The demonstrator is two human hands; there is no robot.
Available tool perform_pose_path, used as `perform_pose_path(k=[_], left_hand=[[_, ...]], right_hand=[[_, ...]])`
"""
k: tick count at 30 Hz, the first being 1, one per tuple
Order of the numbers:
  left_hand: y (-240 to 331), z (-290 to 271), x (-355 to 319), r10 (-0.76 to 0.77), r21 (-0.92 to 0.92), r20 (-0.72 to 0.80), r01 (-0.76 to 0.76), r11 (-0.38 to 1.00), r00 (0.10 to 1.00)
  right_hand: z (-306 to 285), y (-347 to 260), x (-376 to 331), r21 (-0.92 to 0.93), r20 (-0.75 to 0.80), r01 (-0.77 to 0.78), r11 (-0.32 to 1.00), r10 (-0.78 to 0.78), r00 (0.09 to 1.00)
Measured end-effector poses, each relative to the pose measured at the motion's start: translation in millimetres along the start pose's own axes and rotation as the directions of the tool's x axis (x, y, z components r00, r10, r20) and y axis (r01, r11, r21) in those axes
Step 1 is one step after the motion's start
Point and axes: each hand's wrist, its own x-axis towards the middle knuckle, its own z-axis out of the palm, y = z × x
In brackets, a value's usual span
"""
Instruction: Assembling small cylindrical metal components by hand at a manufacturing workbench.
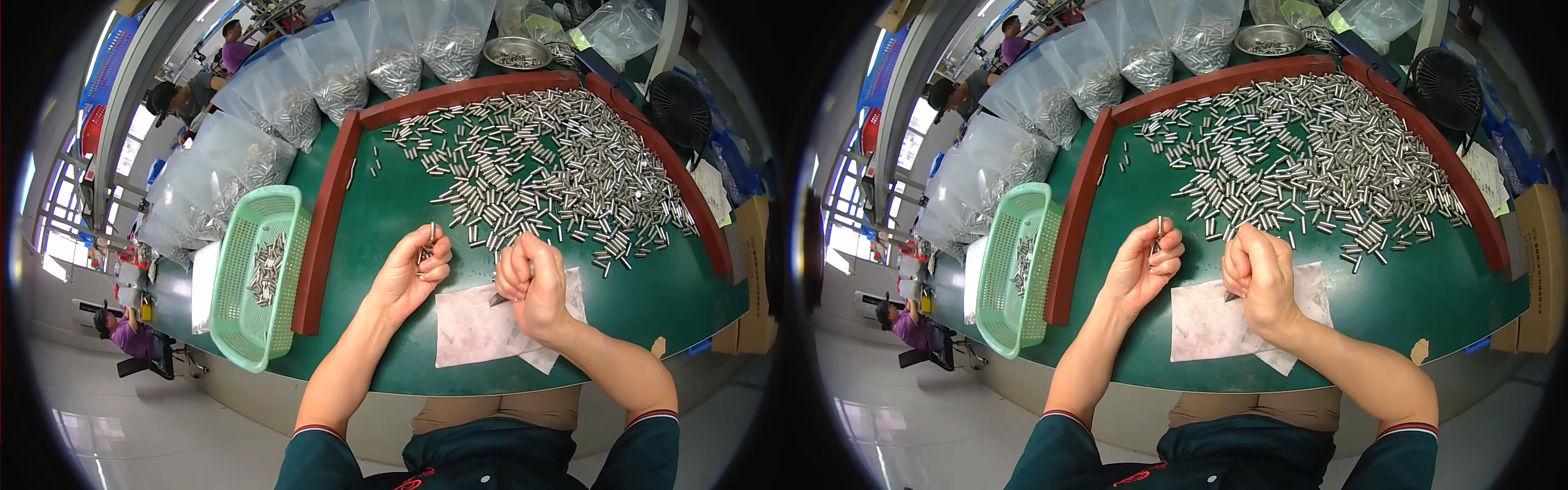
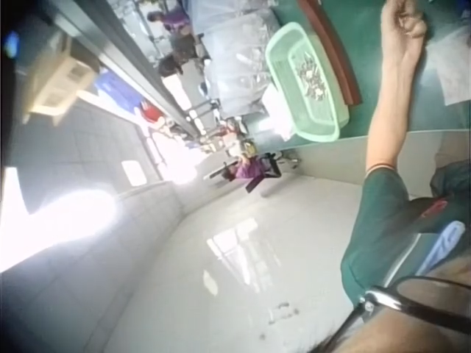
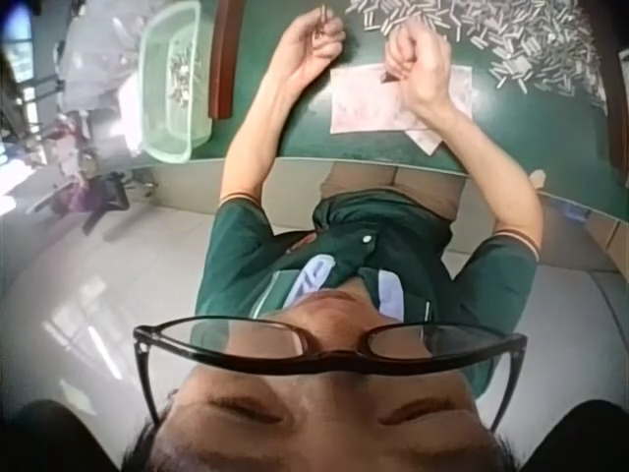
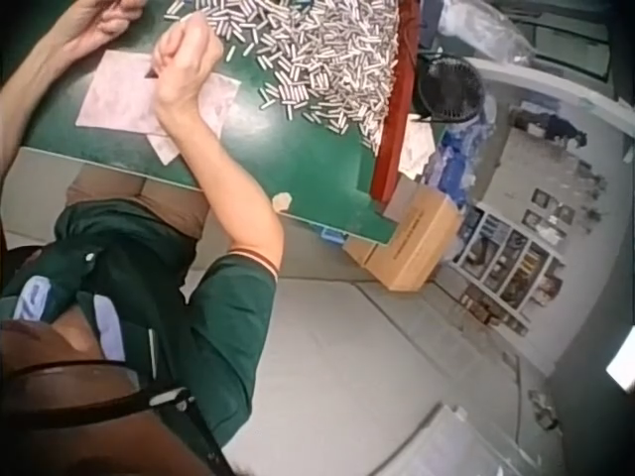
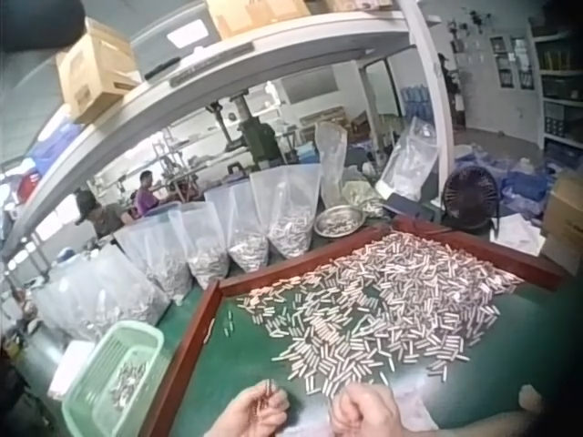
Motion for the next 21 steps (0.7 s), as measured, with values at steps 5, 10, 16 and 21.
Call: perform_pose_path(k=[5,10,16,21], left_hand=[[5,4,-3,0.079,0.066,0.044,-0.082,0.994,0.996],[11,-3,5,0.333,0.600,-0.076,-0.224,0.768,0.940],[-5,11,22,0.569,0.942,0.205,-0.002,-0.336,0.796],[-9,4,25,0.538,0.866,0.335,-0.028,-0.499,0.774]], right_hand=[[-1,1,0,0.003,-0.005,-0.008,1.000,0.008,1.000],[-1,1,0,-0.007,-0.003,0.001,1.000,-0.001,1.000],[-2,0,0,-0.007,-0.001,-0.002,1.000,0.002,1.000],[-1,0,0,-0.006,0.002,-0.005,1.000,0.005,1.000]])
